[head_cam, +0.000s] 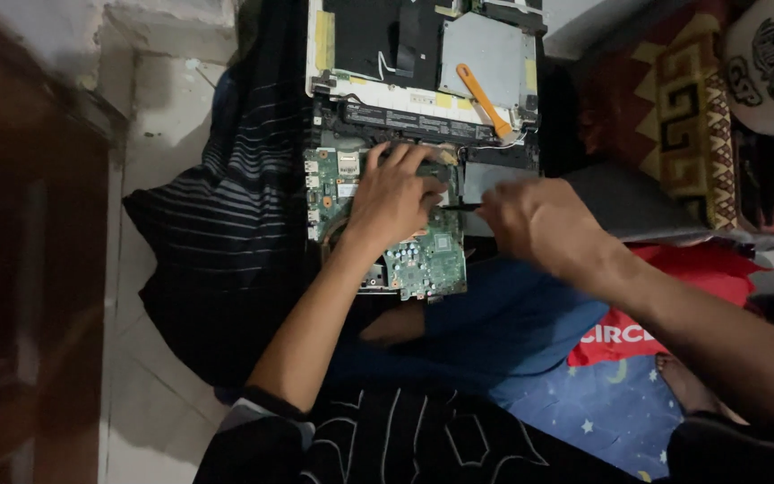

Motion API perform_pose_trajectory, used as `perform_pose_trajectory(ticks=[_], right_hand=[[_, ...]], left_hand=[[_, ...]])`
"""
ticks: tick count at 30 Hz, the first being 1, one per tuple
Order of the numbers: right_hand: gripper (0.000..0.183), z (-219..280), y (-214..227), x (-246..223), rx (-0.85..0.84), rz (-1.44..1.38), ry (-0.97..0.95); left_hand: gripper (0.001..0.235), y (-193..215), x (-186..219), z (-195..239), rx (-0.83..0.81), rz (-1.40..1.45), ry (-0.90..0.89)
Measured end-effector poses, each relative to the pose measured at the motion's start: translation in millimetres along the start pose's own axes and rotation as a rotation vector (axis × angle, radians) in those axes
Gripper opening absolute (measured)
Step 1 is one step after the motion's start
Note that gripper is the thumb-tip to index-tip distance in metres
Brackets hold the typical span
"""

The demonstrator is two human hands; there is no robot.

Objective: The person sits on the floor and uses a screwdriver and a plastic pry tool to work on the motherboard of a disassembled laptop. They repeatedly loosen and tighten screws on the circuit board and occasionally use the pry tool to adjust components.

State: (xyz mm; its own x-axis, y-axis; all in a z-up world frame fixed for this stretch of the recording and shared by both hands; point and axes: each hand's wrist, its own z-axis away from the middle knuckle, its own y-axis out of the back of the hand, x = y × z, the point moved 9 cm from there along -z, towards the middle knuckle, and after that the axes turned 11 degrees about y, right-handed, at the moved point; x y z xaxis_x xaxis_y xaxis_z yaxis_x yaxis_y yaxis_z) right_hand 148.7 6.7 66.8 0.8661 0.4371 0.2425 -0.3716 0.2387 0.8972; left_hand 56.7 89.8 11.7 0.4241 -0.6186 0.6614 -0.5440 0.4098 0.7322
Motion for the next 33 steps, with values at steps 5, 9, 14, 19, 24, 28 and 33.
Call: perform_pose_trajectory(ticks=[5,9,14,19,24,28,33], right_hand=[[0.031,-1,25,-27,0.177,0.167,0.290],[0.045,4,-4,11,-0.027,-0.068,-0.228],[0.034,-5,-7,-3,0.068,0.120,-0.054],[0.024,-3,19,-48,0.090,0.224,0.354],[0.050,3,6,14,0.034,-0.071,-0.244],[0.059,9,-29,36,-0.179,-0.254,-0.468],[0.028,-21,-11,3,-0.270,0.042,-0.031]], left_hand=[[0.011,0,1,0,-0.004,0.022,-0.011],[0.011,-7,-7,-2,0.012,0.006,0.001],[0.010,1,-1,3,0.044,0.023,-0.024],[0.011,-6,-6,1,0.065,0.040,-0.042],[0.009,-5,-4,-1,0.030,-0.019,-0.018],[0.008,-3,-4,0,-0.015,0.035,-0.014],[0.010,3,0,3,-0.010,0.042,-0.007]])
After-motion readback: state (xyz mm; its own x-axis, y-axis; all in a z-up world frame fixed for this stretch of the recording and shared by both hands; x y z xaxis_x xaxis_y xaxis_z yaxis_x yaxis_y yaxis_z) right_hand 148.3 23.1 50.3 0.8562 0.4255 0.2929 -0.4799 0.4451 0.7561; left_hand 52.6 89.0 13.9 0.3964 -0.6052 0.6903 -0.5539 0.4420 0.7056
